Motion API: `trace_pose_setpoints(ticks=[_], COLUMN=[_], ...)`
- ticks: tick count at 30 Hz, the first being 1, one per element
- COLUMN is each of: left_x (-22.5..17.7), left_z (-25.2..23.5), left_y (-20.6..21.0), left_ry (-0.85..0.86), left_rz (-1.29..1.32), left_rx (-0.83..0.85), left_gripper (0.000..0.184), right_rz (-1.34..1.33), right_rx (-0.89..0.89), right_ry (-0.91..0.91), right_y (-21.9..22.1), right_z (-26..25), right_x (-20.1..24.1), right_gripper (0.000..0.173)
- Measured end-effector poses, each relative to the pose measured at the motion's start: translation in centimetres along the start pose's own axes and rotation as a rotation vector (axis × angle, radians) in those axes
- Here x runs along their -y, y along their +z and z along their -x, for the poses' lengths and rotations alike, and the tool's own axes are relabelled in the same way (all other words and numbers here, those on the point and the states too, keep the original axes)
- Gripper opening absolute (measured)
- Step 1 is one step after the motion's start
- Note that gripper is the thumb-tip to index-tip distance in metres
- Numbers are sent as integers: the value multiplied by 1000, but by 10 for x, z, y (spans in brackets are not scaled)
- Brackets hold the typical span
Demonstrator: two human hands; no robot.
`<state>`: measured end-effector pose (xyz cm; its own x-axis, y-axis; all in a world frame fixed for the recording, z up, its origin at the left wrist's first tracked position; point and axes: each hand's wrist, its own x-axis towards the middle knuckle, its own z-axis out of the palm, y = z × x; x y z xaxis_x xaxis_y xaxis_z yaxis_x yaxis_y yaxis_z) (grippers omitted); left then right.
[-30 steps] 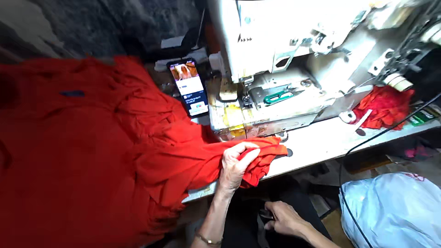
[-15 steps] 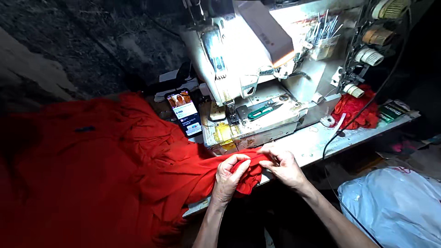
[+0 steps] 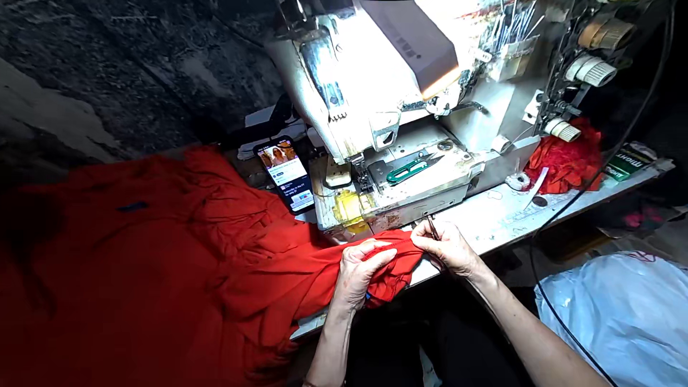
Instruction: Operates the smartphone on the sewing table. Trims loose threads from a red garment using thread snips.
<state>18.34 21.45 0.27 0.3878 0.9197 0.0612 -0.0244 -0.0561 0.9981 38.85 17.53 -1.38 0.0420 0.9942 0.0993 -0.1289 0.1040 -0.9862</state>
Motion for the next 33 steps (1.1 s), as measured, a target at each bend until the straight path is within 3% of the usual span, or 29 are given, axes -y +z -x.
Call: trace_pose_setpoints(ticks=[6, 13, 17, 21, 26, 30, 33], left_x=[-8, 5, 1, 2, 0, -1, 0], left_z=[-3, 0, 1, 1, -6, -7, -9], left_y=[0, 1, 5, 7, 7, 10, 8], left_ry=[-112, 69, 7, -17, -3, -37, -19], left_rz=[17, 24, 35, 51, -25, -23, -38], left_rx=[129, 57, 6, -3, 45, 69, 87], left_gripper=[21, 11, 14, 13, 10, 17, 13], right_rz=[-63, -279, -213, -91, -205, -137, -124], right_rx=[13, -21, 14, 63, 41, -10, -17], right_ry=[12, 19, 18, 17, 80, 64, 35], right_y=[-2, 0, -5, -10, -11, -6, -9], right_z=[1, 3, 5, 5, 1, 4, 5], right_x=[0, 3, 3, 2, -1, -1, -2], right_gripper=[10, 23, 21, 33, 20, 15, 7])
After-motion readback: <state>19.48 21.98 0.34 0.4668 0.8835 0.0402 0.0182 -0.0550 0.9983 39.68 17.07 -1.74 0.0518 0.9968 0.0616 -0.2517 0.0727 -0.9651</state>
